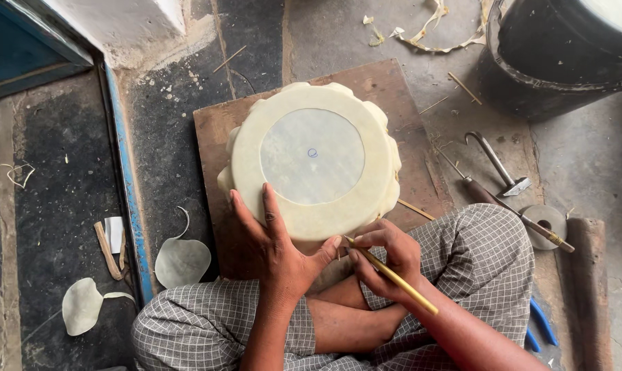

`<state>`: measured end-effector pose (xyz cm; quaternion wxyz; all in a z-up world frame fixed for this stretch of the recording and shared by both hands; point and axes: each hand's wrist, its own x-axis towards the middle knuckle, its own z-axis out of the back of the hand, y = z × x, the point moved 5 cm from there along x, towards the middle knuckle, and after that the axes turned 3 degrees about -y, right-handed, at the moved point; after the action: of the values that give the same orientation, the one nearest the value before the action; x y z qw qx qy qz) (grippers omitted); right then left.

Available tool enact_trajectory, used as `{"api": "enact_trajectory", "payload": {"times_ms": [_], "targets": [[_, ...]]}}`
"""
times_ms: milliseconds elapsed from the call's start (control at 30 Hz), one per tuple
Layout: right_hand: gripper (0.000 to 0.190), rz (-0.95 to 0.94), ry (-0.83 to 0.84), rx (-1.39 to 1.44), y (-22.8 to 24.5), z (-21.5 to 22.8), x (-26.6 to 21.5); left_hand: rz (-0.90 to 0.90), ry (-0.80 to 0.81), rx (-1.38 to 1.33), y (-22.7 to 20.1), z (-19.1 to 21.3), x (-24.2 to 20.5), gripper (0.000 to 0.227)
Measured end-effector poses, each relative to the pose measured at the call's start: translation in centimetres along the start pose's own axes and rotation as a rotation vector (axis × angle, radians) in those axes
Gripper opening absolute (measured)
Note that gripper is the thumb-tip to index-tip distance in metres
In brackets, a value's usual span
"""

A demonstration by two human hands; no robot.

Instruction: The person is assembling a small drum by wrapping and tying yellow string around a metal pot with a skin head. They use pliers to tighten the string and a wooden stick to adjust the skin's tension.

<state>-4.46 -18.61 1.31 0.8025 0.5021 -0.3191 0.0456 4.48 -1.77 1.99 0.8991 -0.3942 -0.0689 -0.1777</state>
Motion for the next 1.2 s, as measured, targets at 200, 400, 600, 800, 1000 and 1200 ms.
{"api": "enact_trajectory", "payload": {"times_ms": [200, 400, 600, 800, 1000, 1200], "targets": [[0.024, 0.025, 0.001, -0.031, -0.2, -0.5, 0.1, -0.008, -0.002, -0.013, 0.0, 0.0, 0.0, 0.136], [0.021, 0.020, -0.001, -0.053, -0.3, -0.6, 0.3, 0.030, 0.034, -0.006, 0.1, -0.1, 0.0, 0.138], [0.019, -0.003, 0.006, -0.046, -0.6, -0.6, -0.2, 0.042, 0.051, -0.043, 0.5, -0.2, 0.1, 0.138], [0.013, -0.283, -0.108, 0.643, -4.1, 1.2, -0.2, -0.007, 0.037, 0.018, 1.4, 0.2, 1.0, 0.137], [0.020, -0.378, -0.217, 0.508, -6.3, 3.3, 0.3, -0.213, 0.177, 0.060, 4.4, 2.5, 3.9, 0.134], [0.018, -0.259, -0.088, 0.457, -5.3, 1.3, -0.9, -0.202, 0.211, -0.065, 5.6, 3.0, 4.4, 0.133]]}}
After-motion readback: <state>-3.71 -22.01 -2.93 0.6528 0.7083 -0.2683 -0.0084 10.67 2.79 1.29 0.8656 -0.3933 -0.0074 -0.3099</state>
